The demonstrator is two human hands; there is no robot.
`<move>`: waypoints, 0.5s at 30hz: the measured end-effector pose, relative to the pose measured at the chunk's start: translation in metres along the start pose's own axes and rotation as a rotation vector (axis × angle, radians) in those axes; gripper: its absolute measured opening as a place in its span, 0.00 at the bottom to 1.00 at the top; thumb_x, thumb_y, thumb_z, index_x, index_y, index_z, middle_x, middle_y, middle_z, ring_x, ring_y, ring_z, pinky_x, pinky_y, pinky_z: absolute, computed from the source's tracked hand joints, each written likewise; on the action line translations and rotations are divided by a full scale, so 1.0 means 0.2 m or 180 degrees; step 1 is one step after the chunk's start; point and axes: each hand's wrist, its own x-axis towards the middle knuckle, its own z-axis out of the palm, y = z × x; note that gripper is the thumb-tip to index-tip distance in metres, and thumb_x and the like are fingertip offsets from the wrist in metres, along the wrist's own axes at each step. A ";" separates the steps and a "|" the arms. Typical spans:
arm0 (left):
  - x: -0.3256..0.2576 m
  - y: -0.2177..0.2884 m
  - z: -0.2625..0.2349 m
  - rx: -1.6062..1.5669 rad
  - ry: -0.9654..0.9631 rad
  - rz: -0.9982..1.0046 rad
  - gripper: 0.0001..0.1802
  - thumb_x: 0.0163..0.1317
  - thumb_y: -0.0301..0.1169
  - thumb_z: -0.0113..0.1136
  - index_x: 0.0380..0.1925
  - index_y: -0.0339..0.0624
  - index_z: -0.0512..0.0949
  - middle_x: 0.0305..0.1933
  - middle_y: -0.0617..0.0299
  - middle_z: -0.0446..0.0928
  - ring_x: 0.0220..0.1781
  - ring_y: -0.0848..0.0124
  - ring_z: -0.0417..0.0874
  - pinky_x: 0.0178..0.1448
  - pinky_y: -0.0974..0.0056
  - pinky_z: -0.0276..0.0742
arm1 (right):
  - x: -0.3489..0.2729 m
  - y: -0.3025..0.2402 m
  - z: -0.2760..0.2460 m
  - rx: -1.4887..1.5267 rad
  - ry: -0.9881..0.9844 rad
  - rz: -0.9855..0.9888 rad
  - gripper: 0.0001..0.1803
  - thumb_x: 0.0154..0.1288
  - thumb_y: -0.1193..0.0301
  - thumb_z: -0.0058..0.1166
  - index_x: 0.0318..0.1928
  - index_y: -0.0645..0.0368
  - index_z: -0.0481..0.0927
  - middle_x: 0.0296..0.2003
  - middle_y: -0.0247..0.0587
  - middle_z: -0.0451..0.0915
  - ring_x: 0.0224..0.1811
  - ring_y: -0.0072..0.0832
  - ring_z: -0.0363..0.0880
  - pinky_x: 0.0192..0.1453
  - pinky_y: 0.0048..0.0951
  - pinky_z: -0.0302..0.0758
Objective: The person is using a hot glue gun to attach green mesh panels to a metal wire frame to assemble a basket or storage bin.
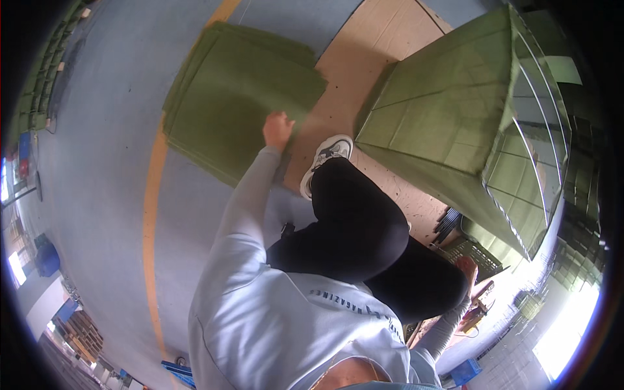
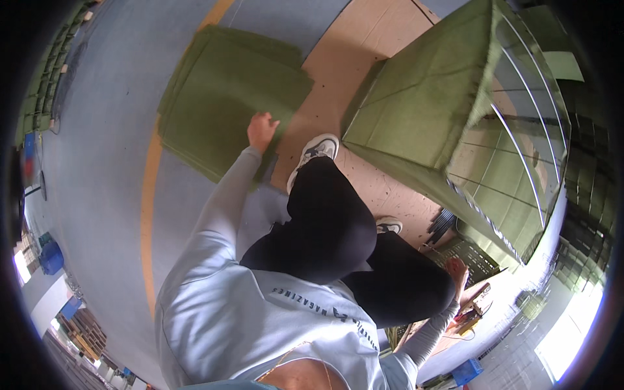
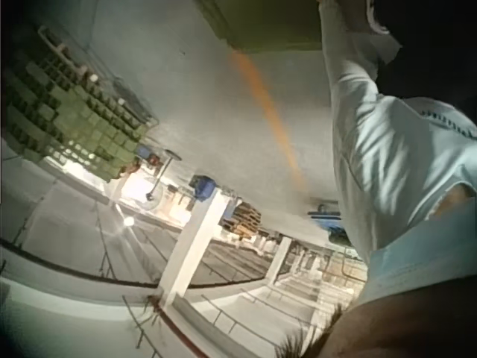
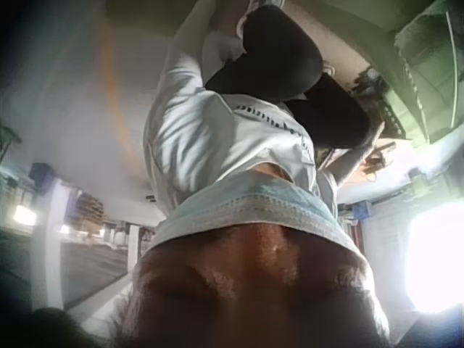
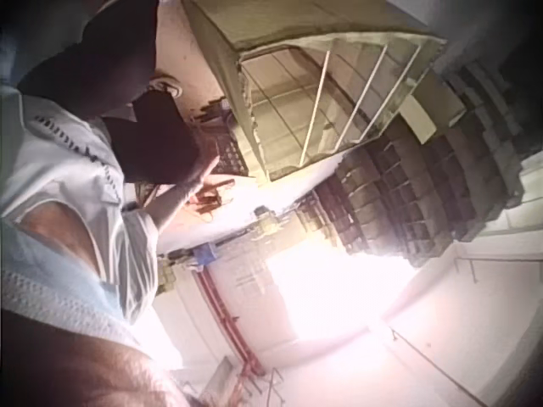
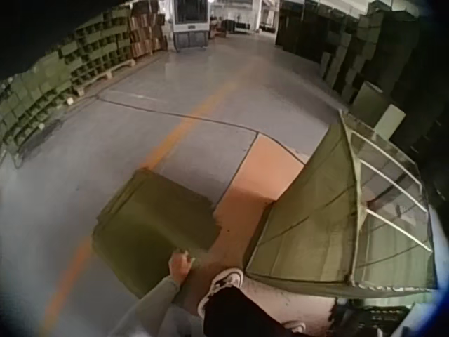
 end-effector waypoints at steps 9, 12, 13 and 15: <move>0.13 0.03 0.19 0.0482 -0.0590 0.0388 0.15 0.47 0.35 0.68 0.31 0.36 0.80 0.38 0.51 0.79 0.46 0.55 0.79 0.46 0.57 0.80 | 0.02 -0.77 -0.10 -0.0527 -0.0829 -0.0606 0.07 0.63 0.73 0.56 0.38 0.64 0.80 0.27 0.37 0.82 0.28 0.23 0.80 0.31 0.25 0.75; 0.17 -0.09 0.17 -0.0360 -0.1039 -0.0026 0.12 0.47 0.35 0.67 0.28 0.37 0.83 0.34 0.51 0.81 0.40 0.56 0.82 0.44 0.55 0.79 | -0.01 -1.11 0.14 -0.0279 -0.1320 -0.1556 0.09 0.62 0.70 0.57 0.40 0.61 0.80 0.32 0.49 0.82 0.33 0.39 0.83 0.37 0.34 0.77; 0.18 -0.11 0.15 -0.0677 -0.0897 -0.0143 0.09 0.45 0.35 0.68 0.26 0.43 0.85 0.31 0.50 0.81 0.42 0.55 0.80 0.45 0.55 0.78 | -0.02 -1.21 0.27 0.0152 -0.1589 -0.1282 0.10 0.61 0.69 0.58 0.40 0.61 0.80 0.32 0.50 0.82 0.34 0.44 0.82 0.38 0.37 0.77; 0.21 -0.16 0.10 -0.1007 -0.1015 -0.0164 0.10 0.46 0.35 0.68 0.26 0.42 0.85 0.31 0.51 0.81 0.41 0.58 0.81 0.46 0.58 0.77 | 0.03 -1.39 0.53 -0.0138 -0.2041 -0.1823 0.12 0.62 0.68 0.56 0.43 0.62 0.79 0.35 0.51 0.82 0.38 0.50 0.80 0.42 0.41 0.76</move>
